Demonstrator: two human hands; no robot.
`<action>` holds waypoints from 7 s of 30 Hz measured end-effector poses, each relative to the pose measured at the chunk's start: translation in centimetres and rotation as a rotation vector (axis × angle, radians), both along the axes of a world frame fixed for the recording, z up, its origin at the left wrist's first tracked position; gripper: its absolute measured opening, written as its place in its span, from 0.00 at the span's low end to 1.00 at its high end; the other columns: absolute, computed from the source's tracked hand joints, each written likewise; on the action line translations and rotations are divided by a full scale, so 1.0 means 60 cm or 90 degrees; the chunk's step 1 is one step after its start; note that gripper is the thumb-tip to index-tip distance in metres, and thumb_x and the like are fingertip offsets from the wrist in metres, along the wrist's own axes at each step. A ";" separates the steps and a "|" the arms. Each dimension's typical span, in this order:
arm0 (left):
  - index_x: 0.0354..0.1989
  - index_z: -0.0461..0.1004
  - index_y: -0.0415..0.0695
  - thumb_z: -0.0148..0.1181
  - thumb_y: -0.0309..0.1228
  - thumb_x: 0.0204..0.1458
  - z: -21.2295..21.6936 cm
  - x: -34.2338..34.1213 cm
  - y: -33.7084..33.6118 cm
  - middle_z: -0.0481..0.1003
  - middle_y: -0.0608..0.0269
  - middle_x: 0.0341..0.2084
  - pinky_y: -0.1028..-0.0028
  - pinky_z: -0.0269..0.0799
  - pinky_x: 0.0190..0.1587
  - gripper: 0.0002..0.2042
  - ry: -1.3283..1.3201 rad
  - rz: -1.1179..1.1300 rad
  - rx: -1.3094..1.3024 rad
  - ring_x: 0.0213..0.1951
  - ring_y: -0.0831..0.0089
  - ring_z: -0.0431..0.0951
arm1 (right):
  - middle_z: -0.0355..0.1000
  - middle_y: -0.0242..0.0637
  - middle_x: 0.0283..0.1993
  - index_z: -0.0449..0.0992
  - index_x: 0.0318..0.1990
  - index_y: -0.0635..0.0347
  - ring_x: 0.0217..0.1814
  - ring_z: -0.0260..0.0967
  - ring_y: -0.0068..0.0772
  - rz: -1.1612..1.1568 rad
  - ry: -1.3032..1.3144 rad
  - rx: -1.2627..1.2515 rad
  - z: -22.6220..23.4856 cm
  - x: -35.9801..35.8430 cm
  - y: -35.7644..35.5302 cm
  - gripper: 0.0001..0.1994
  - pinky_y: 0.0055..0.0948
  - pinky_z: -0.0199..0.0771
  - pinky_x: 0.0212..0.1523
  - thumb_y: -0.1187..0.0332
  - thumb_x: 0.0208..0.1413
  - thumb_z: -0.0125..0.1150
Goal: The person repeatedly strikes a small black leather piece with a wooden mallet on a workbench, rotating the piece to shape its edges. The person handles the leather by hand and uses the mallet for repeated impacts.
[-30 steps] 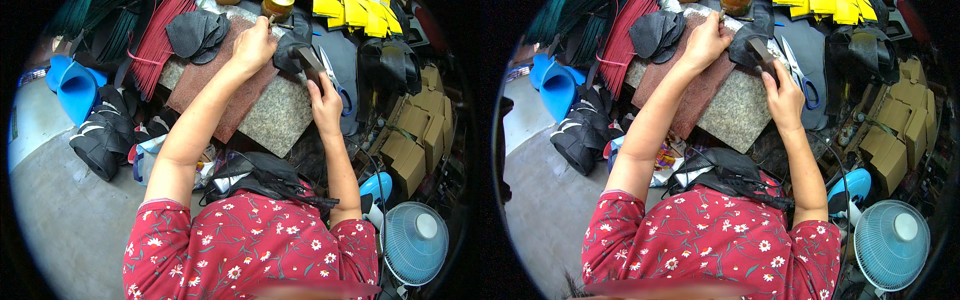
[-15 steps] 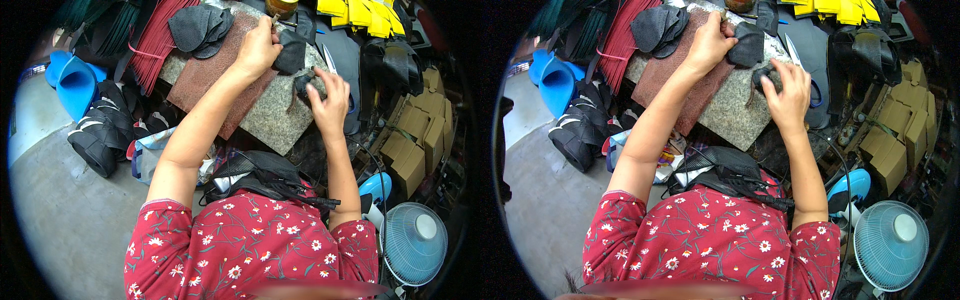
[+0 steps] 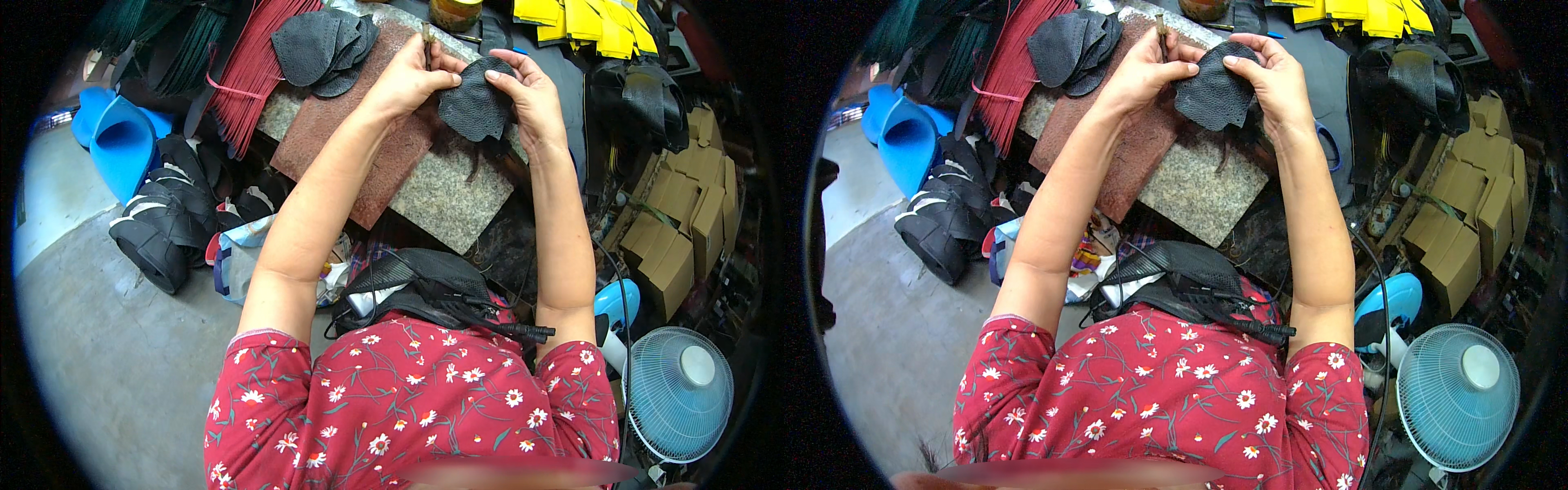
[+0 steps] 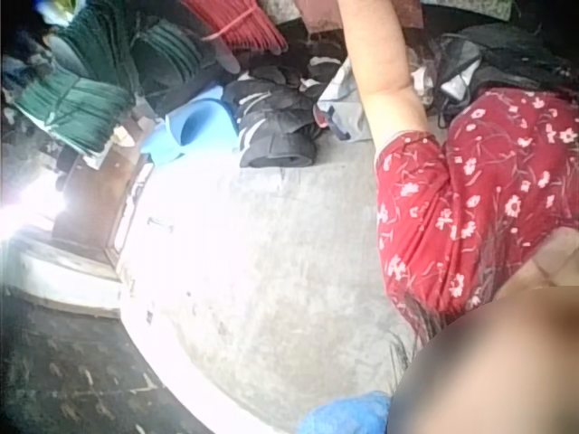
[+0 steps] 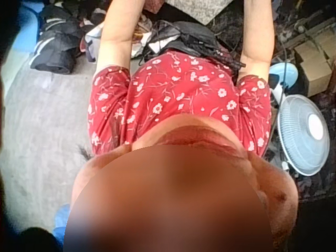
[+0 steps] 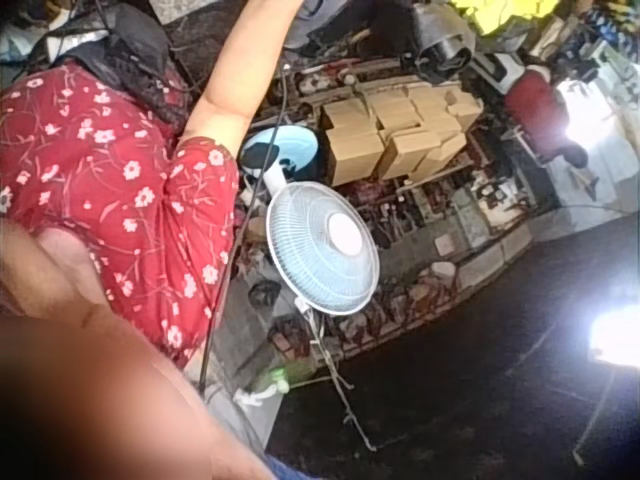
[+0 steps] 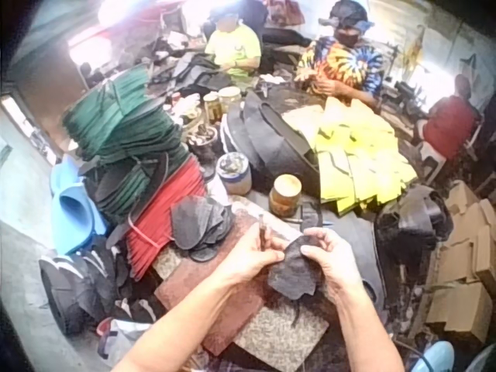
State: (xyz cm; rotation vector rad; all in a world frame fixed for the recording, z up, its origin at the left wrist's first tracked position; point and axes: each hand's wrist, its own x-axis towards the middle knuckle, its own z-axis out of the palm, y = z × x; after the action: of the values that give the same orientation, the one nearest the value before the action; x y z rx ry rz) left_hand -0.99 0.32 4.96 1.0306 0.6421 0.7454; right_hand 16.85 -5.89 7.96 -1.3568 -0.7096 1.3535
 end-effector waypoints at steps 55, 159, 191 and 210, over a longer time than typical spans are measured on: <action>0.33 0.62 0.46 0.69 0.28 0.46 -0.002 0.008 -0.005 0.72 0.70 0.25 0.81 0.64 0.23 0.17 0.119 0.035 0.103 0.25 0.83 0.69 | 0.77 0.31 0.32 0.79 0.35 0.64 0.33 0.71 0.17 0.047 -0.175 0.051 -0.031 0.031 0.031 0.06 0.16 0.71 0.37 0.74 0.50 0.66; 0.33 0.72 0.39 0.60 0.25 0.48 -0.020 0.090 0.002 0.73 0.52 0.30 0.62 0.73 0.39 0.06 0.315 0.225 0.740 0.35 0.52 0.76 | 0.76 0.45 0.41 0.72 0.54 0.48 0.40 0.74 0.52 -0.051 -0.861 0.007 0.106 0.028 -0.114 0.16 0.39 0.73 0.38 0.56 0.61 0.52; 0.33 0.78 0.38 0.61 0.30 0.49 -0.039 0.086 -0.002 0.78 0.54 0.26 0.70 0.74 0.34 0.08 0.217 0.227 0.328 0.29 0.63 0.80 | 0.76 0.41 0.45 0.73 0.54 0.46 0.43 0.75 0.49 0.043 -0.862 -0.061 0.048 0.037 -0.121 0.16 0.40 0.74 0.40 0.56 0.61 0.51; 0.31 0.73 0.38 0.60 0.25 0.48 -0.020 0.102 -0.009 0.75 0.54 0.27 0.65 0.73 0.37 0.05 0.306 0.268 0.658 0.33 0.55 0.77 | 0.77 0.41 0.41 0.74 0.53 0.43 0.38 0.76 0.47 -0.039 -0.871 0.004 0.079 0.051 -0.121 0.16 0.37 0.74 0.36 0.54 0.60 0.54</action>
State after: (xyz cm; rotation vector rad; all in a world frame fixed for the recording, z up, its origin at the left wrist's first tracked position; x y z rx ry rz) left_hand 5.16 -0.24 3.75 2.1007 0.9237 1.2653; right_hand 19.94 -13.13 12.71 -2.2025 -1.4947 0.1751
